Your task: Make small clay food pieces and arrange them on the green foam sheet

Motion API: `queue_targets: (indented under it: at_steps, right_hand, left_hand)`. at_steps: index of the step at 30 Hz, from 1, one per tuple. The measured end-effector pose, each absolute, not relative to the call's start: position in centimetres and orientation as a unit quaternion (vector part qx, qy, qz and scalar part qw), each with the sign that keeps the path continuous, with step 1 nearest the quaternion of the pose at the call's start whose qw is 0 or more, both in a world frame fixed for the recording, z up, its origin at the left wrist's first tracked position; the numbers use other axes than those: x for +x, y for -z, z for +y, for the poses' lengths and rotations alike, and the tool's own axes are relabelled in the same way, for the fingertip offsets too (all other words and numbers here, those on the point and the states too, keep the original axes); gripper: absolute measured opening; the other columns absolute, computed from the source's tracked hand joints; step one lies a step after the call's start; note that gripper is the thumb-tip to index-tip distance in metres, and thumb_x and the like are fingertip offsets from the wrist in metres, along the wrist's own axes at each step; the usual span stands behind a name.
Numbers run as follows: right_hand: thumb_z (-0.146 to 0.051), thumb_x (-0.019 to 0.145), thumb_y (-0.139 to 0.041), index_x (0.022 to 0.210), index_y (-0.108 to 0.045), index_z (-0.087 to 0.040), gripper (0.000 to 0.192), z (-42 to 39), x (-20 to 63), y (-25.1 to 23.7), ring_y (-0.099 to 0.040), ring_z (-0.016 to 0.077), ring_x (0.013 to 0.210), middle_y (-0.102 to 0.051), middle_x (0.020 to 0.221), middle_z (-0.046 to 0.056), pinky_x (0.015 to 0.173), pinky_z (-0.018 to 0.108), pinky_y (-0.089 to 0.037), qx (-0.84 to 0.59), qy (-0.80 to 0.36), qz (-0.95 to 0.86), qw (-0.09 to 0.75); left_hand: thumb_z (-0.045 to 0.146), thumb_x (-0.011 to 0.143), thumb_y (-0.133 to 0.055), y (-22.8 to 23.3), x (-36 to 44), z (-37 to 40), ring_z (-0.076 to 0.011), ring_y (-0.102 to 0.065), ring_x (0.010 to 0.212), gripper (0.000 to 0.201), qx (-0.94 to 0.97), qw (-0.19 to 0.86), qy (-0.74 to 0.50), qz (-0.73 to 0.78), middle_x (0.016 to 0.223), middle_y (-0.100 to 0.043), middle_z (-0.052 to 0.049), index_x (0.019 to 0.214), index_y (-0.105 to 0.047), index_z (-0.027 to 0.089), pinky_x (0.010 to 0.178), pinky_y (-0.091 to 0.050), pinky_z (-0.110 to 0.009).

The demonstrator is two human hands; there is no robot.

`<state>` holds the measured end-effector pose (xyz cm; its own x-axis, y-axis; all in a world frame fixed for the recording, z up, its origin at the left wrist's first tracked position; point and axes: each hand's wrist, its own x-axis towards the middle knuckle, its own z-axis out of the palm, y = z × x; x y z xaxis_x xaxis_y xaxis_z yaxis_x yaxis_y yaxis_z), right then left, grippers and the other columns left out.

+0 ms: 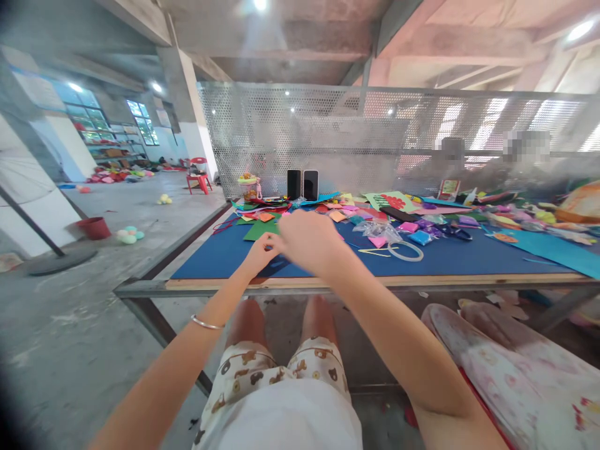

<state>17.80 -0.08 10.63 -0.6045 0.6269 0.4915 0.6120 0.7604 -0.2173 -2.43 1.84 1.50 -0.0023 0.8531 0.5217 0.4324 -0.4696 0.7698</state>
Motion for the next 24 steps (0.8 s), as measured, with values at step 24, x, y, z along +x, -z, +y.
queue_targets:
  at_steps: [24]
  right_hand:
    - [-0.031, 0.065, -0.073, 0.092, -0.068, -0.021, 0.029, 6.4, 14.0, -2.7, -0.064, 0.015, 0.083, -0.068, 0.087, 0.002, 0.077, 0.027, -0.052, -0.226, -0.616, -0.644, 0.393]
  left_hand:
    - [0.058, 0.065, -0.065, -2.3, -2.9, 1.7, -0.0165, -0.057, 0.075, 0.044, 0.625, 0.393, -0.524, 0.425, 0.082, -0.065, -0.004, 0.081, -0.069, 0.017, 0.067, -0.047, -0.027]
